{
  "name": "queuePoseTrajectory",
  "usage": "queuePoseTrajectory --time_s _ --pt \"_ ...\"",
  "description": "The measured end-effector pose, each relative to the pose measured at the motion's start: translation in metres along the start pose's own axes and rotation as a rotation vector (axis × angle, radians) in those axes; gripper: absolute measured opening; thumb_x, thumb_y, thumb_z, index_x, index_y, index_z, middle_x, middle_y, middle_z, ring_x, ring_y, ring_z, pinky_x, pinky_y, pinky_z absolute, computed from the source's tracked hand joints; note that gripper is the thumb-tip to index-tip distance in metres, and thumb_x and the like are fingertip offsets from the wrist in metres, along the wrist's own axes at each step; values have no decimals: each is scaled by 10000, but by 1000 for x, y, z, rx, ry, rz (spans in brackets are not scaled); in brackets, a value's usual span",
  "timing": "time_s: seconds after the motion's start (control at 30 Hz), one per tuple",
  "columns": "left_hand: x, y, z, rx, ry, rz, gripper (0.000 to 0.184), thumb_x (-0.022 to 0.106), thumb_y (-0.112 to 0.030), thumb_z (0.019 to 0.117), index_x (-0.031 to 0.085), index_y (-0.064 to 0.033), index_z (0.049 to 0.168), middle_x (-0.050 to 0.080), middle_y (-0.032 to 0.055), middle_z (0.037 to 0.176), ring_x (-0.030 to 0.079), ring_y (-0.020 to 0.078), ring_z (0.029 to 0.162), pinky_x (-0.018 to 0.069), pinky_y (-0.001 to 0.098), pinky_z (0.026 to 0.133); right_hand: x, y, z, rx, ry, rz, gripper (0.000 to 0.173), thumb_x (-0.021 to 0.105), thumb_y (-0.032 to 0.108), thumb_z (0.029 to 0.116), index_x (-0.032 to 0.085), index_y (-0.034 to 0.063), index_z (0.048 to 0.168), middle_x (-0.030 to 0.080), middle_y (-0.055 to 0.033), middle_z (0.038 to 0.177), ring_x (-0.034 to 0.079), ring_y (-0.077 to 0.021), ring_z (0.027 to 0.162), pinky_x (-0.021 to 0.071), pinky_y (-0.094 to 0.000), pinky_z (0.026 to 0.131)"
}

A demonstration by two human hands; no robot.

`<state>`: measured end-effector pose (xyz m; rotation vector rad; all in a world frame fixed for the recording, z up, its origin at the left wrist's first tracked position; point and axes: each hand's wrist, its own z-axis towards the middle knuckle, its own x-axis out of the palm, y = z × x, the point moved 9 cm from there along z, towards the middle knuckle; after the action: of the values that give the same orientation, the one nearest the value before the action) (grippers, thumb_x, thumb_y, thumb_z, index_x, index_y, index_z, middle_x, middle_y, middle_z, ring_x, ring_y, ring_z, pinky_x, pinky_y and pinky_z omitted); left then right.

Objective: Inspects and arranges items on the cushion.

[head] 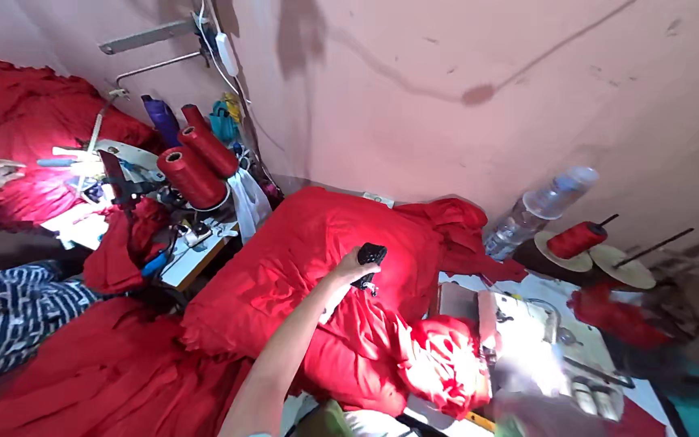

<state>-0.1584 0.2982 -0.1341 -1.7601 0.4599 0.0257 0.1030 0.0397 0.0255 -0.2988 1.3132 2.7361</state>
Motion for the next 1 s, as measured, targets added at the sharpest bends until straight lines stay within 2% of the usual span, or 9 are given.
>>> queuePoseTrajectory --time_s 0.1,0.17,0.23,0.33,0.43,0.53,0.77,0.87,1.0 --pt "-17 -23 -41 70 -45 -322 697 691 -214 916 347 60 1458 600 217 1250 659 220 1056 561 386 929 124 -93 66 318 160 -64 752 715 276 899 416 -95 1481 450 -251 1523 542 -228 1348 524 -335 1047" --pt "-28 -18 -61 9 -97 -348 694 708 -258 933 368 78 1437 618 238 1217 671 249 1039 563 416 932 174 -127 89 434 152 -90 820 735 212 898 324 -93 1538 479 -303 1480 607 -316 1273 570 -402 971" --pt "-43 0 -74 -48 -190 -333 732 751 -306 921 386 79 1426 634 254 1210 670 278 1078 543 442 974 201 -136 94 436 161 -130 605 707 163 921 488 -85 1427 719 -202 1103 735 -221 942 608 -363 805" --pt "-63 36 -85 -74 -303 -321 882 766 -371 904 279 43 1512 606 282 1284 654 317 1151 529 477 1005 227 -135 85 424 264 -192 287 635 112 963 683 -58 1189 737 -119 879 707 -166 753 589 -333 726" --pt "-70 56 -94 -67 -316 -294 998 724 -415 927 126 3 1608 477 316 1469 538 361 1335 438 505 1113 241 -126 85 143 357 -377 174 627 109 955 744 -15 986 728 -142 927 719 -247 840 598 -392 763" --pt "-67 64 -103 -48 -311 -233 943 706 -445 927 215 23 1583 535 294 1417 573 344 1293 455 500 1096 245 -118 86 -40 408 -532 149 626 115 948 742 27 917 716 -148 934 718 -320 888 600 -453 739" --pt "-16 75 -134 -84 -145 -298 800 746 -323 898 350 25 1500 632 217 1278 657 237 1152 529 416 1020 210 -159 83 214 302 -462 182 627 148 977 735 7 1018 702 -164 1018 710 -271 858 601 -421 752" --pt "-13 85 -144 -152 -245 -627 704 678 -200 912 326 9 1485 619 174 1207 672 179 992 577 368 872 217 -159 86 249 310 -274 402 699 171 907 657 -34 1250 639 -247 1235 644 -342 1100 557 -441 892" --pt "-25 92 -152 -160 -481 -772 703 634 -93 879 269 -17 1476 594 172 1191 663 191 966 582 357 793 236 -145 78 242 420 -128 314 733 186 891 659 -51 1084 655 -228 1128 680 -249 936 582 -345 738"
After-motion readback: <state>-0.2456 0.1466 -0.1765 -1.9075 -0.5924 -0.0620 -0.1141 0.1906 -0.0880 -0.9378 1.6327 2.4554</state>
